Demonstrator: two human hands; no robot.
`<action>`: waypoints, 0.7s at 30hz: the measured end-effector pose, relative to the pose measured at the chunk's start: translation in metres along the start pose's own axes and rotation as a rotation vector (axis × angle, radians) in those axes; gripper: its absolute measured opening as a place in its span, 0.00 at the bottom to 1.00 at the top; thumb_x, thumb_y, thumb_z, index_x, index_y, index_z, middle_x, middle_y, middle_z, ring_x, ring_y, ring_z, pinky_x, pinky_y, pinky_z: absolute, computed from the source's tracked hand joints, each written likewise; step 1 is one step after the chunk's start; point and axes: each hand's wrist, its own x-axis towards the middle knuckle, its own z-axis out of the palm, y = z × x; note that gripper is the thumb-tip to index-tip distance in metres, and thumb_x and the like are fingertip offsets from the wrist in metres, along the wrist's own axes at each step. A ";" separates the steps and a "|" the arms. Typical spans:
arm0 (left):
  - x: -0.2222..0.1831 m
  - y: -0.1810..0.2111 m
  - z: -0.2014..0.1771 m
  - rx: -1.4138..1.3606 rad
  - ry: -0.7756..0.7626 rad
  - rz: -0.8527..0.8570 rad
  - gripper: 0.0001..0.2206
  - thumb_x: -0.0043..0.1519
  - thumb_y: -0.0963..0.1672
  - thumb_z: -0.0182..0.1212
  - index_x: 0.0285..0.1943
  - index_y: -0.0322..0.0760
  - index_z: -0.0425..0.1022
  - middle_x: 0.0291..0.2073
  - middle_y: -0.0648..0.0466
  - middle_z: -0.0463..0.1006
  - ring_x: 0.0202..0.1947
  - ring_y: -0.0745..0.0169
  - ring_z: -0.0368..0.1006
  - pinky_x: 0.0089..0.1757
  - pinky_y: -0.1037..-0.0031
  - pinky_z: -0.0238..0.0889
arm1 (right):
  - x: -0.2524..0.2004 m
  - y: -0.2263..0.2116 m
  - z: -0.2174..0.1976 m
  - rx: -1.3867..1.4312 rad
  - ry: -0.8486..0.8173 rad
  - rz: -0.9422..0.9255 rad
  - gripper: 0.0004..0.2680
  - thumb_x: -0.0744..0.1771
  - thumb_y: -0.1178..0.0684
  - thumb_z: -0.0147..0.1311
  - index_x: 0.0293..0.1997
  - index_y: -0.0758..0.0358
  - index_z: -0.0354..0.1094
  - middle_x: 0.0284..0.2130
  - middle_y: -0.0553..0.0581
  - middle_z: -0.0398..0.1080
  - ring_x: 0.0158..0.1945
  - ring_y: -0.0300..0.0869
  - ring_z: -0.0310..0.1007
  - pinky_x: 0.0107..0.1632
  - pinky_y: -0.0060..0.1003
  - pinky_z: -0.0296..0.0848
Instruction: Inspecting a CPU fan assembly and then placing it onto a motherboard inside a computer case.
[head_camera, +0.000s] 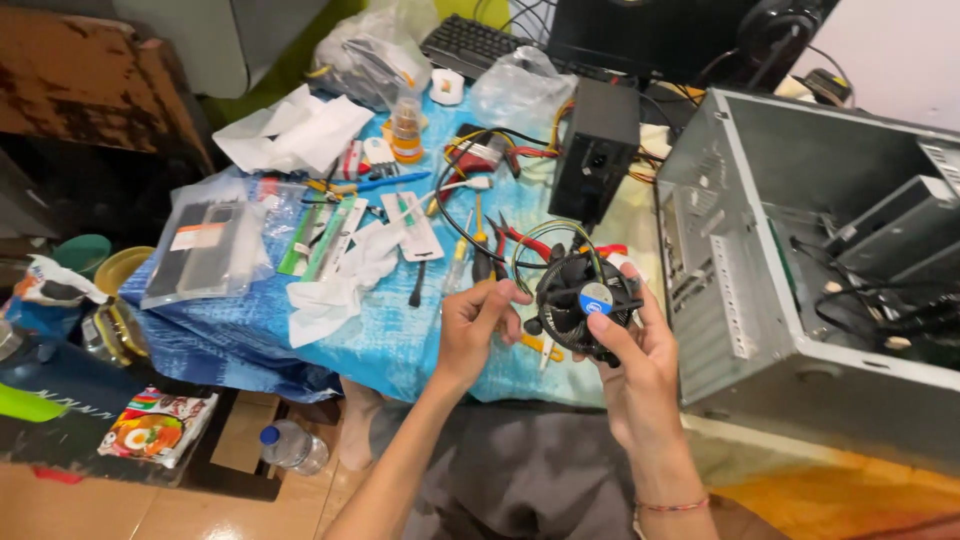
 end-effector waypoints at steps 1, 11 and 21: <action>0.002 0.002 -0.003 0.005 0.009 0.004 0.18 0.68 0.49 0.56 0.34 0.30 0.82 0.13 0.51 0.73 0.15 0.67 0.68 0.23 0.78 0.62 | 0.002 0.003 0.004 0.002 -0.010 0.004 0.30 0.61 0.56 0.60 0.74 0.59 0.58 0.43 0.55 0.73 0.38 0.42 0.72 0.32 0.36 0.70; 0.013 0.018 -0.001 0.305 -0.131 -0.141 0.20 0.67 0.50 0.58 0.20 0.41 0.76 0.16 0.59 0.75 0.15 0.71 0.65 0.27 0.75 0.62 | 0.018 0.009 0.001 -0.049 0.143 0.222 0.28 0.60 0.56 0.58 0.71 0.52 0.59 0.46 0.55 0.71 0.40 0.42 0.70 0.30 0.34 0.65; 0.011 0.016 0.002 0.382 -0.161 -0.205 0.11 0.64 0.47 0.62 0.48 0.39 0.87 0.31 0.56 0.87 0.20 0.74 0.66 0.27 0.76 0.62 | 0.018 0.021 -0.024 0.030 0.230 0.278 0.26 0.60 0.57 0.47 0.69 0.51 0.63 0.56 0.53 0.68 0.48 0.46 0.69 0.30 0.36 0.61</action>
